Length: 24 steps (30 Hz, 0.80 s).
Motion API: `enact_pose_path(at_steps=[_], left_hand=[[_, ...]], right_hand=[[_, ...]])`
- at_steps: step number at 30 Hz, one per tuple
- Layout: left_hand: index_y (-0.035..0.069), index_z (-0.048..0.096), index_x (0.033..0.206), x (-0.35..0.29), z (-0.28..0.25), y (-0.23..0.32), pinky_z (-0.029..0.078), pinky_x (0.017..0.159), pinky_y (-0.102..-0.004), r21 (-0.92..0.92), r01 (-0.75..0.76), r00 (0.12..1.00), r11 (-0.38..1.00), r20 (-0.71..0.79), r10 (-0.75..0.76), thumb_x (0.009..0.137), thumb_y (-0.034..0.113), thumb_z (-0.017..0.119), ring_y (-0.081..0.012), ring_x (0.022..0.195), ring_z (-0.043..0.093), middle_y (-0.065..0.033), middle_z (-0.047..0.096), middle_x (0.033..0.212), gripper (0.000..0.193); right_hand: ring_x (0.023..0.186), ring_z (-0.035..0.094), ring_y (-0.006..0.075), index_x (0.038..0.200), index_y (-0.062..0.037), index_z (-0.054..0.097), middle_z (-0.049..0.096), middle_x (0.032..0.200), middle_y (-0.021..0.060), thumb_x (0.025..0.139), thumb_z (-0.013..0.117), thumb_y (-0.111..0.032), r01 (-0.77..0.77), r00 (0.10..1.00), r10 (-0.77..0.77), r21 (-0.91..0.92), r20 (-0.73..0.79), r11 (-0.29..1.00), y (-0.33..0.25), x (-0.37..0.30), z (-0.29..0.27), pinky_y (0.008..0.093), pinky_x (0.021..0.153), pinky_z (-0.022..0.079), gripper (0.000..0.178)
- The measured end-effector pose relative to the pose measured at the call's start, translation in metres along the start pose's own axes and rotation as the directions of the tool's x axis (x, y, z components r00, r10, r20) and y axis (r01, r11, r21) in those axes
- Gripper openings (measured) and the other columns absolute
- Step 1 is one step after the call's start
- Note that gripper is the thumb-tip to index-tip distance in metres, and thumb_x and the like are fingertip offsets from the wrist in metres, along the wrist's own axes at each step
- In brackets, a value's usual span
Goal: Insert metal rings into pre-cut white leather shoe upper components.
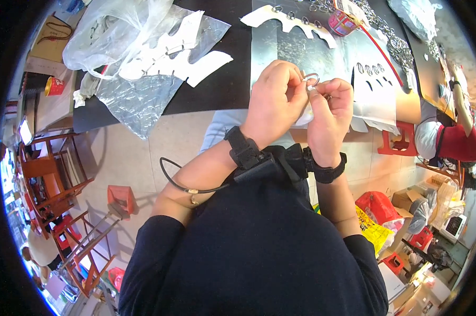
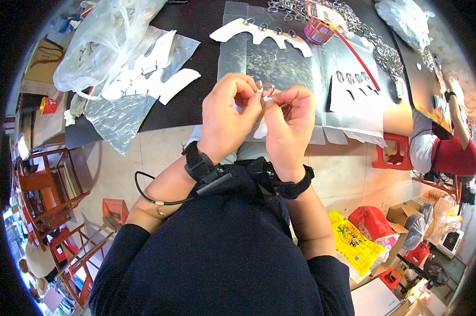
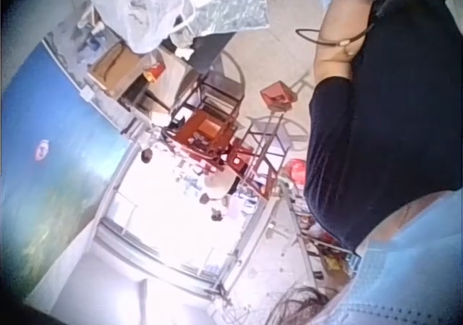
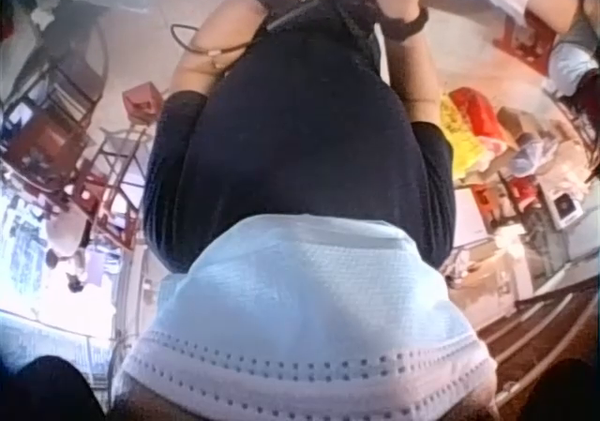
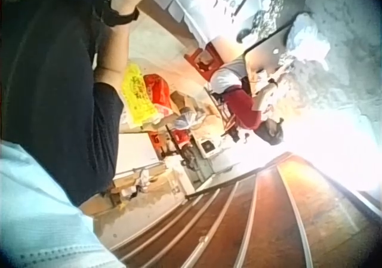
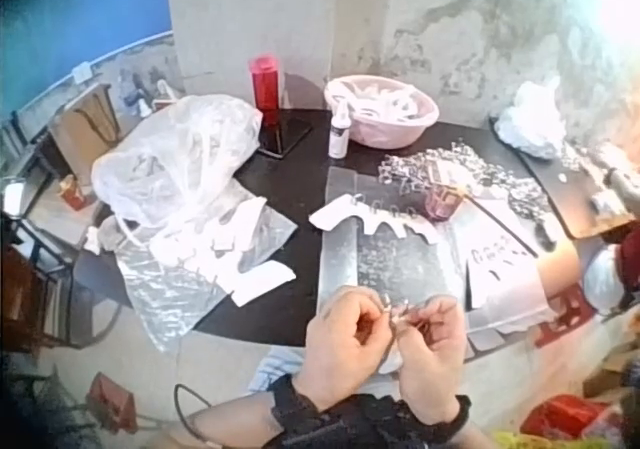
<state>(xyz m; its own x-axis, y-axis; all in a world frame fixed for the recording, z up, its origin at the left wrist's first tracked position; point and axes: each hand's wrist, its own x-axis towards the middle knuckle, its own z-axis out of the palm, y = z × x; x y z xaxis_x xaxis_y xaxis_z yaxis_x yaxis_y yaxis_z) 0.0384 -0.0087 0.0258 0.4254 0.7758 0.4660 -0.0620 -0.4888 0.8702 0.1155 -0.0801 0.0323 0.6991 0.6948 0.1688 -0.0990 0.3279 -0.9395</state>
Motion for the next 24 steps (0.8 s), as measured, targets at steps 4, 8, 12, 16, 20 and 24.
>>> enact_pose_path(at_steps=[4, 8, 12, 16, 20, 24], left_hand=[[0.003, 0.044, 0.084, 0.003, -0.005, 0.008, 0.044, 0.058, -0.0229, -0.122, 0.14, 0.99, 0.983, 0.044, -0.135, 0.073, -0.004, 0.062, -0.0099, 0.065, 0.053, -0.006, 0.057, 0.081, 0.022], [0.006, 0.037, 0.093, 0.007, -0.015, 0.005, 0.043, 0.07, -0.0243, -0.159, 0.176, 0.979, 0.972, 0.134, -0.155, 0.073, -0.008, 0.061, -0.0098, 0.073, 0.053, -0.0046, 0.055, 0.08, 0.034], [0.006, 0.037, 0.091, 0.016, -0.023, 0.001, 0.04, 0.079, -0.0269, -0.008, -0.047, 0.989, 0.999, 0.138, 0.048, 0.073, -0.009, 0.059, -0.0111, 0.078, 0.053, -0.0042, 0.054, 0.08, 0.033], [0.007, 0.038, 0.089, 0.026, -0.03, 0.006, 0.039, 0.083, -0.029, -0.177, 0.049, 0.981, 0.983, 0.194, -0.014, 0.072, -0.01, 0.059, -0.0112, 0.08, 0.052, -0.0033, 0.055, 0.08, 0.032], [0.007, 0.038, 0.086, 0.033, -0.038, 0.019, 0.037, 0.081, -0.0261, -0.148, 0.086, 0.975, 0.985, 0.217, -0.053, 0.071, -0.007, 0.062, -0.009, 0.077, 0.048, -0.0033, 0.056, 0.079, 0.032], [0.007, 0.037, 0.085, 0.034, -0.04, 0.02, 0.037, 0.077, -0.0249, -0.083, 0.057, 0.977, 0.995, 0.21, -0.038, 0.071, -0.007, 0.062, -0.0086, 0.075, 0.046, -0.0029, 0.056, 0.078, 0.032]], right_hand=[[0.073, 0.048, 0.0054, 0.093, -0.0061, 0.041, 0.054, 0.089, 0.0052, 0.078, 0.049, 0.011, 0.048, 0.999, -0.045, -0.088, 0.029, 0.995, 0.001, -0.001, -0.002, 0.0181, 0.064, 0.04, 0.024], [0.07, 0.047, 0.0043, 0.092, -0.0058, 0.04, 0.056, 0.094, 0.0088, 0.078, 0.047, 0.012, 0.055, 0.994, -0.048, -0.068, 0.096, 0.996, -0.004, 0.001, -0.004, 0.0171, 0.06, 0.039, 0.024], [0.068, 0.046, 0.0038, 0.093, -0.0056, 0.039, 0.057, 0.096, 0.0105, 0.078, 0.047, 0.012, 0.078, 0.989, -0.076, -0.012, 0.126, 0.997, -0.005, 0.004, -0.002, 0.0166, 0.058, 0.039, 0.024], [0.072, 0.048, 0.005, 0.093, -0.0057, 0.039, 0.056, 0.096, 0.0112, 0.079, 0.046, 0.013, 0.104, 0.973, -0.098, -0.017, 0.208, 0.994, -0.008, 0.008, -0.004, 0.0163, 0.059, 0.039, 0.024], [0.076, 0.05, 0.0061, 0.093, -0.0059, 0.039, 0.054, 0.092, 0.009, 0.079, 0.046, 0.013, 0.132, 0.962, -0.114, -0.059, 0.248, 0.989, -0.011, 0.009, -0.002, 0.0163, 0.058, 0.038, 0.025], [0.08, 0.053, 0.0075, 0.092, -0.0059, 0.038, 0.049, 0.087, 0.005, 0.078, 0.046, 0.014, 0.114, 0.961, -0.099, -0.046, 0.259, 0.992, -0.013, 0.007, 0.0, 0.0165, 0.058, 0.039, 0.025]])
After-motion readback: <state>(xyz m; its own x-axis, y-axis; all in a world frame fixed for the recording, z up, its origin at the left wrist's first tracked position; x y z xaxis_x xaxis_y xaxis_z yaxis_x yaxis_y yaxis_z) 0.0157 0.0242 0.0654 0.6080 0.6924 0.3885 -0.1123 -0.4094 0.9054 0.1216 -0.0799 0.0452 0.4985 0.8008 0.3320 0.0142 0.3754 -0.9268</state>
